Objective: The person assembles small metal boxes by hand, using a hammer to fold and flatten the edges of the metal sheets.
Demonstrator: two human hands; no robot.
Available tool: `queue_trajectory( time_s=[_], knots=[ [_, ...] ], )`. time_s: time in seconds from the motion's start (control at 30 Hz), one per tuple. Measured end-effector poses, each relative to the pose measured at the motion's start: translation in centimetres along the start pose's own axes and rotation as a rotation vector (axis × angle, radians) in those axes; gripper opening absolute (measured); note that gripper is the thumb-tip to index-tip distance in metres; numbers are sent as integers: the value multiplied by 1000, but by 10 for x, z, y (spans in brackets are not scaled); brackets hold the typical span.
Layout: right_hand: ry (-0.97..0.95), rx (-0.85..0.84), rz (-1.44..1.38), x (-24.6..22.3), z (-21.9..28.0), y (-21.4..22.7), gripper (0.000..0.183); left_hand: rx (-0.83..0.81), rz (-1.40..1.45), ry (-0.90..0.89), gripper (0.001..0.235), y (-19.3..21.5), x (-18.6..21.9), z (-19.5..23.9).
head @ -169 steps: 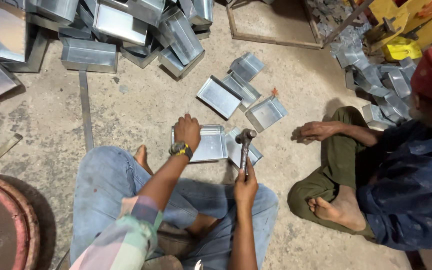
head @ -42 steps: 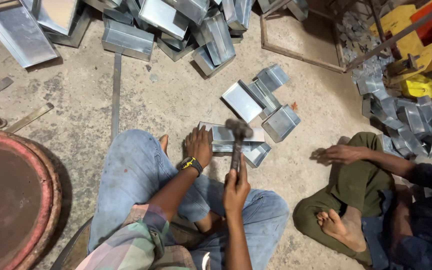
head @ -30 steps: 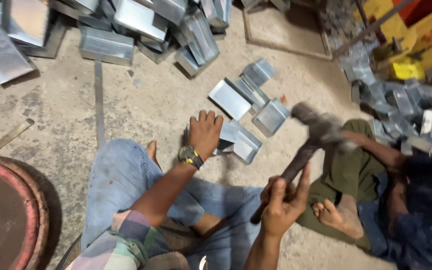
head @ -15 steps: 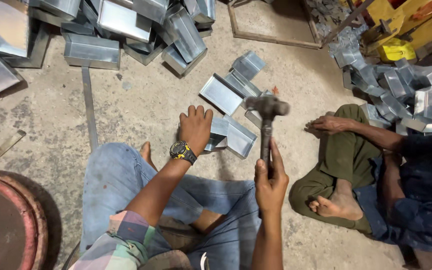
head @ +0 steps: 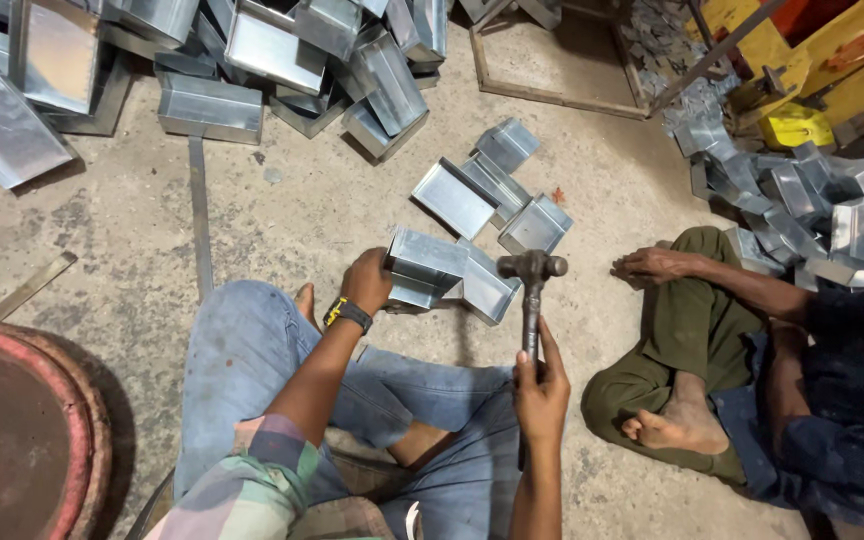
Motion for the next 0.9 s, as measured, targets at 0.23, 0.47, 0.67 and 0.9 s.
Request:
queue_trajectory(
  time_s=[0.23,0.47,0.67,0.9],
  knots=[
    [112,-8,-199,-44,5,7,59,-3,-570,-381,25,-16,51,-10],
    [550,80,-457,-59,11,6,57,-157,-574,-341,45,-5,63,-9],
    [827,34,517,-10,-18,-56,40,-131,-580,-355,40,-7,61,-11],
    [37,-58,-119,19,-10,-38,57,-95,-558,-398,23,-19,60,-11]
  ],
)
Point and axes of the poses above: each hand's wrist, its own z-axis away from the middle knuckle, its own y-axis out of the back of the hand, x = y × z, the point moved 4 cm from there along -z, towards the middle knuckle, and after that the axes turned 11 degrees about -z, right-handed, at the moved point
